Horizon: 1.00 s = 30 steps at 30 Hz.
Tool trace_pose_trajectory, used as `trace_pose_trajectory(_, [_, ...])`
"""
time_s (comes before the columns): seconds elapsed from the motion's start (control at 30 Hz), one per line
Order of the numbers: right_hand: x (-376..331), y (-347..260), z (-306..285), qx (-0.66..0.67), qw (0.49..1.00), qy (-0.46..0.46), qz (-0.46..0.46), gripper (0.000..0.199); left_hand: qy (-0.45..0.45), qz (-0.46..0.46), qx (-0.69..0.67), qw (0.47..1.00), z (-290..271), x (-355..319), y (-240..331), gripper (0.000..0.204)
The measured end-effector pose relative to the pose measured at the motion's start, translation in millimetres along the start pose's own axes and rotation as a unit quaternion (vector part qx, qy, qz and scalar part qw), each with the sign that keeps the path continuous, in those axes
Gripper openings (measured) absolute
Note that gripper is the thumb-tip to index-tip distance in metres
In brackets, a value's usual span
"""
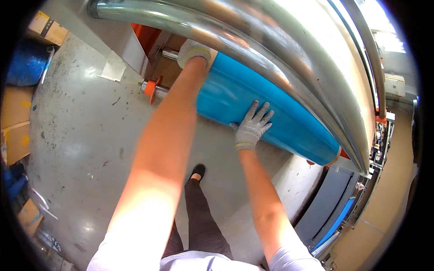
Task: The person measures and marks a blue tape strip on a glass surface using a ruler and a red marker. They then use a metal straightedge and a utility knife to cut the tape into several smaller pieces. Finally, they handle a large roll of blue tape, unrolling and folding a section of it.
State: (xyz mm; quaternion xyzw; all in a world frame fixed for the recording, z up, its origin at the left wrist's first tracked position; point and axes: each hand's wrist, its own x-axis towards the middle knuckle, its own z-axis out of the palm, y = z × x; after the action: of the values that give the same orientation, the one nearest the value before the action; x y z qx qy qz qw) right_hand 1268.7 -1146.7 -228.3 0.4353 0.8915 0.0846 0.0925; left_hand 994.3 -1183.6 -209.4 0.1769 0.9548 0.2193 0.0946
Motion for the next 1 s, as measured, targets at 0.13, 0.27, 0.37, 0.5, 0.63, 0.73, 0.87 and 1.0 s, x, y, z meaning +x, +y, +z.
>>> trace_pose_trajectory(0.13, [-18,20,23,0.081,0.989,0.11,-0.061,0.102,0.019,-0.145,-0.06,0.987,3,-19,-6,0.05])
trace_pose_trajectory(0.27, [47,64,-2,0.131,0.971,0.178,-0.091,0.066,0.093,-0.141,-0.21,0.963,7,-63,-28,0.053])
trace_pose_trajectory(0.37, [105,84,-2,0.105,0.988,0.094,-0.069,0.068,0.189,-0.078,-0.24,0.949,54,-93,-71,0.051])
trace_pose_trajectory(0.5, [135,98,-1,0.111,0.992,0.027,-0.045,0.076,0.118,-0.11,-0.298,0.941,108,-127,-132,0.047])
trace_pose_trajectory(0.63, [137,99,2,0.127,0.99,0.053,-0.038,0.082,0.071,-0.103,-0.228,0.966,143,-151,-195,0.05])
trace_pose_trajectory(0.73, [139,104,1,0.142,0.989,0.023,-0.033,0.089,-0.073,-0.299,-0.381,0.872,123,-132,-209,0.057])
trace_pose_trajectory(0.87, [146,121,-19,0.107,0.985,-0.133,-0.028,0.092,0.005,-0.165,-0.42,0.892,26,-80,-97,0.061])
trace_pose_trajectory(1.0, [161,152,43,0.069,0.981,0.145,-0.106,0.078,0.029,0.055,-0.167,0.984,2,10,-18,0.053])
